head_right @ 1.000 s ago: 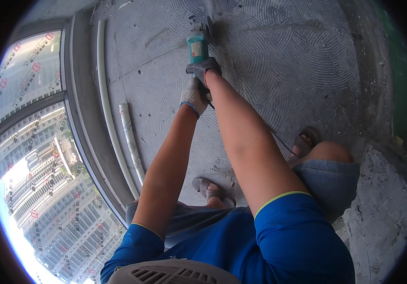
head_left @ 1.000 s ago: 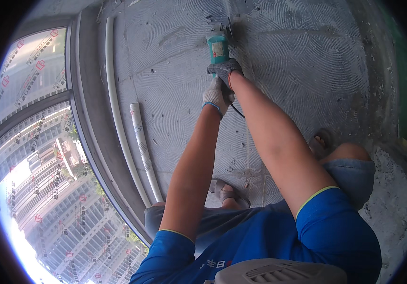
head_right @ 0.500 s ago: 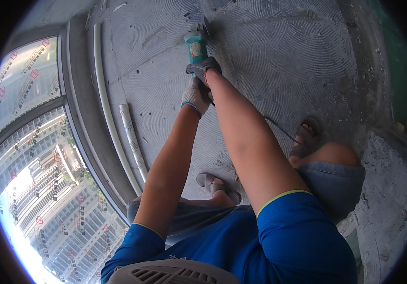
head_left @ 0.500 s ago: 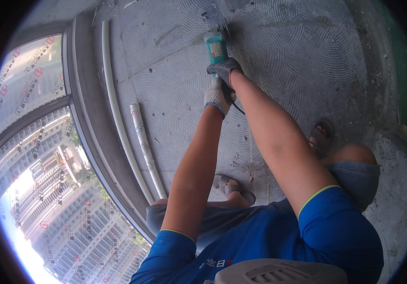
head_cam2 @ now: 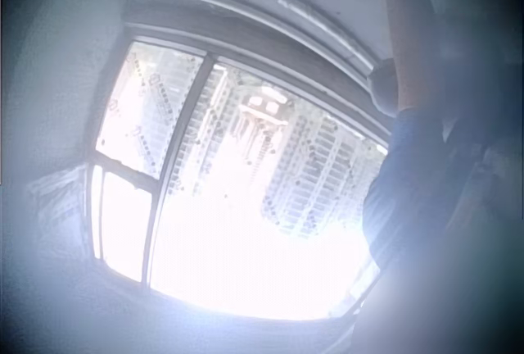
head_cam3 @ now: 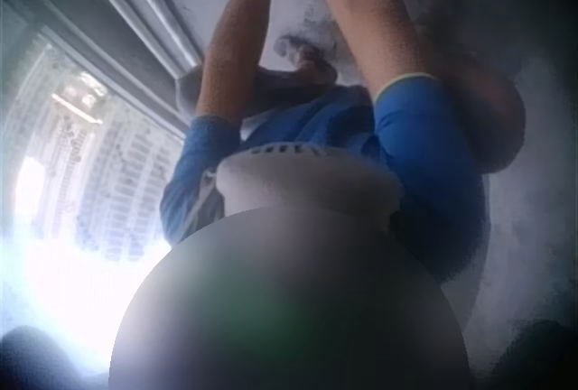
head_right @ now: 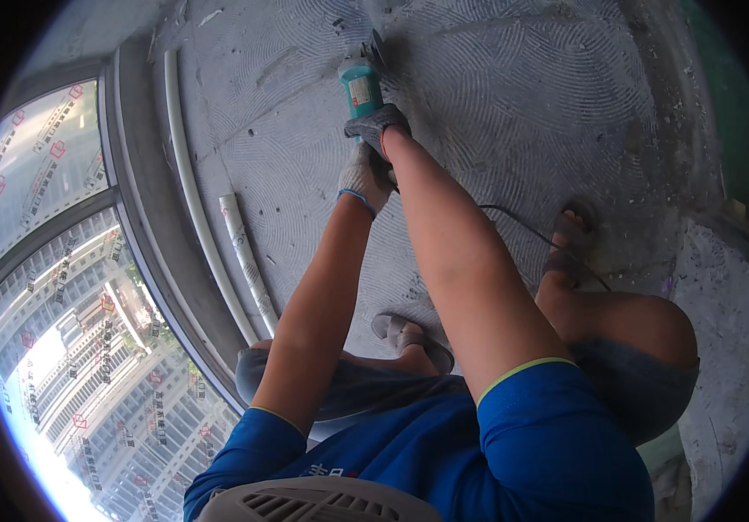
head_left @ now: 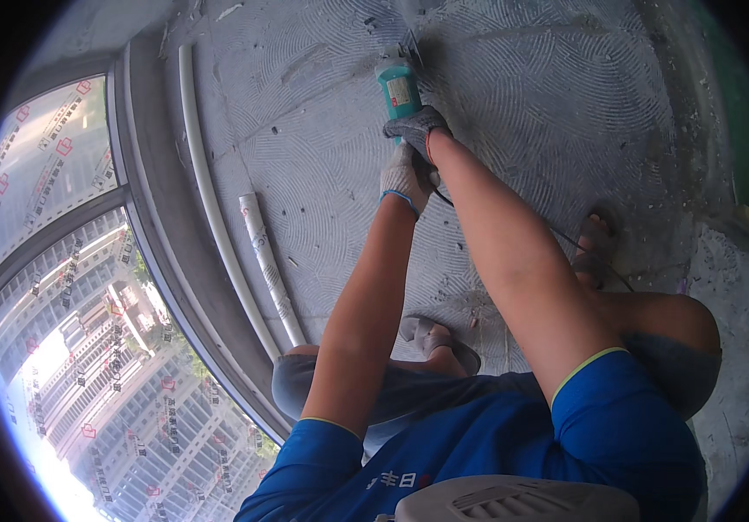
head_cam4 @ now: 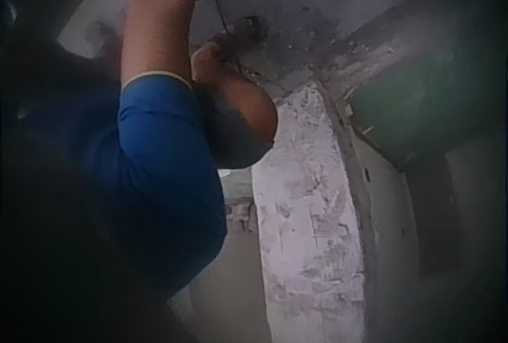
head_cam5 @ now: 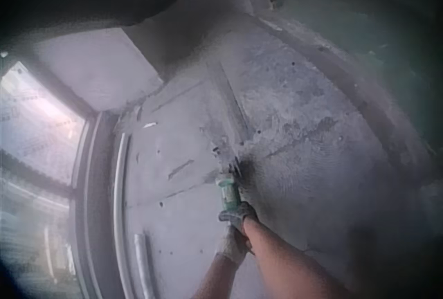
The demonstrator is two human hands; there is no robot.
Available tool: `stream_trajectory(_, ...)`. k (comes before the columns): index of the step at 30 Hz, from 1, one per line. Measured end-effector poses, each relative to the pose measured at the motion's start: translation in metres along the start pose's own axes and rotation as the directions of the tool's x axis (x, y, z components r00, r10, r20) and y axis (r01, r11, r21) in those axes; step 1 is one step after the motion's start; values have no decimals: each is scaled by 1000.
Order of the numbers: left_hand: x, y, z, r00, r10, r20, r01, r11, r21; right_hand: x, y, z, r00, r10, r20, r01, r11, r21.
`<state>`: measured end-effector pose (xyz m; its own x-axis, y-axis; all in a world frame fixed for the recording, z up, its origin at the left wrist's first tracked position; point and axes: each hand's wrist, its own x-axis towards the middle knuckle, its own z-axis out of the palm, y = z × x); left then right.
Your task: Cutting a straight line into a concrete floor using an angle grinder.
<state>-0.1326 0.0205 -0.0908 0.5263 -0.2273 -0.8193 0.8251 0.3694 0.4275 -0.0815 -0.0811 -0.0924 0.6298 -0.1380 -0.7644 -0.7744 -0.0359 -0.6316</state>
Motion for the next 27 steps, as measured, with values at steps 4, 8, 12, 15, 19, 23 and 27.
stream_trajectory(4, -3, -2, -4, 999, -16, 47, 16, 1000, -1, -5, 2, 1, 1000, -6, 2, 6, 1000, -1)
stream_trajectory(8, -5, -10, -3, 1000, 2, -22, -5, 995, -99, -12, 7, 1, 1000, -1, -10, 1, 1000, 3)
stream_trajectory(12, -5, -11, -10, 999, -23, -48, 19, 997, -80, -20, 6, 2, 1000, 0, -5, 0, 1000, 17)
stream_trajectory(15, -7, -13, -10, 1000, -17, -15, 16, 997, -71, -23, 7, 2, 999, 37, -3, -37, 999, 25)
stream_trajectory(19, -13, -14, -6, 1000, -16, -24, 14, 997, -74, -27, 9, 1, 1000, 11, 4, -11, 1000, 17)
stream_trajectory(23, -13, -20, -6, 997, -37, -65, 30, 994, -103, -26, 16, 1, 1000, 1, 14, -1, 1000, 12)
stream_trajectory(27, -17, -24, -8, 997, -28, -74, 22, 996, -91, -29, 18, 1, 1000, 14, -7, -14, 1000, -8)
